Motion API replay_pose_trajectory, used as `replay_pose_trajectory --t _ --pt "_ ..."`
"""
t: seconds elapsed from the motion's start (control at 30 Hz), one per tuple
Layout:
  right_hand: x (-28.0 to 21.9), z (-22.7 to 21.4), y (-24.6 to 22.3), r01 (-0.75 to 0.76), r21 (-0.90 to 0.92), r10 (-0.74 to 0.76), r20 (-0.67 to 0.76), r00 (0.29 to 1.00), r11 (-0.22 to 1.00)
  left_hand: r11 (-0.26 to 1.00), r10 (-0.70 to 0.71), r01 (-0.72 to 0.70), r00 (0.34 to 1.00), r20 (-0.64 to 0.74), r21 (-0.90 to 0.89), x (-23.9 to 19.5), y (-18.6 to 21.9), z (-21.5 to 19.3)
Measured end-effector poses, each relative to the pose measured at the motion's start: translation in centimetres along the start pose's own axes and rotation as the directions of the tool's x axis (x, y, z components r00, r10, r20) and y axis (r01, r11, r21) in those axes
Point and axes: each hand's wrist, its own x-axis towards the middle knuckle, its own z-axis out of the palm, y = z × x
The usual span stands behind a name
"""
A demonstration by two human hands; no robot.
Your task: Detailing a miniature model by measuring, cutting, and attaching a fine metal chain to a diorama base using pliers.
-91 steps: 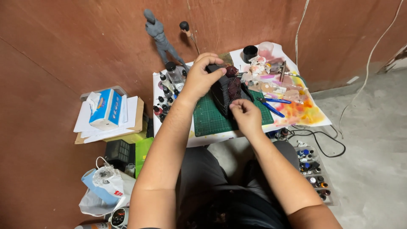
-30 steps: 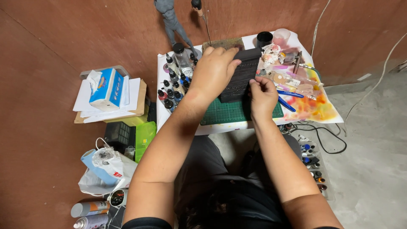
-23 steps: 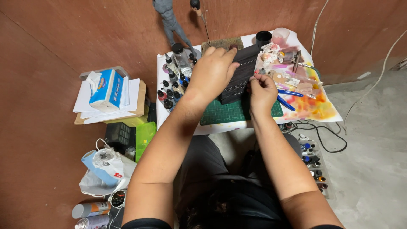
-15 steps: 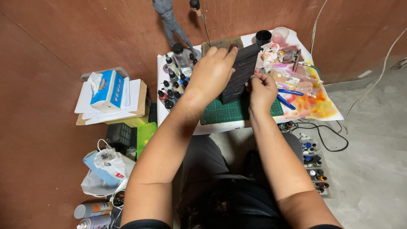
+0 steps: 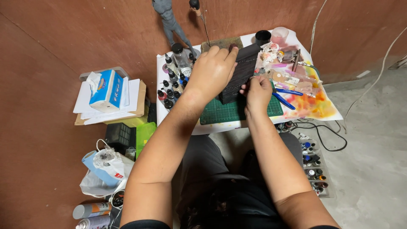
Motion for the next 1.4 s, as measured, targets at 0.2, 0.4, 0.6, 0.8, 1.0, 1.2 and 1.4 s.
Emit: replay_pose_trajectory --t 0.2,0.4,0.6,0.8,1.0,1.2,1.4 --pt "-1.2 0.2 0.1 -0.033 -0.035 0.034 0.033 0.999 0.999 1.0 0.003 -0.003 0.999 -0.033 -0.015 0.1 0.1 0.4" --pt "-2.6 0.1 -0.6 -0.079 0.011 0.078 0.074 0.994 0.997 1.0 0.006 -0.007 0.999 -0.046 -0.009 0.1 0.1 0.4" --pt "-2.6 -0.3 0.7 -0.14 -0.013 0.141 0.13 0.981 0.99 1.0 0.003 -0.003 0.998 -0.064 -0.008 0.3 0.4 0.7" --pt "-1.0 -0.6 2.5 -0.133 -0.01 0.133 0.137 0.982 0.991 1.0 0.001 0.0 0.997 -0.072 0.021 0.2 0.5 0.9" --pt "-0.8 -0.9 3.1 -0.132 0.022 0.129 0.114 0.985 0.991 1.0 -0.013 0.015 0.998 -0.062 0.025 0.2 0.8 1.0" --pt "-2.0 -1.2 1.4 -0.13 -0.045 0.136 0.182 0.974 0.99 0.999 -0.006 0.008 0.998 -0.058 0.036 0.0 0.8 1.2" --pt "-2.5 -4.9 1.2 -0.101 -0.098 0.119 0.21 0.97 0.99 0.999 -0.006 0.009 0.998 -0.065 0.04 -0.3 0.7 1.4"
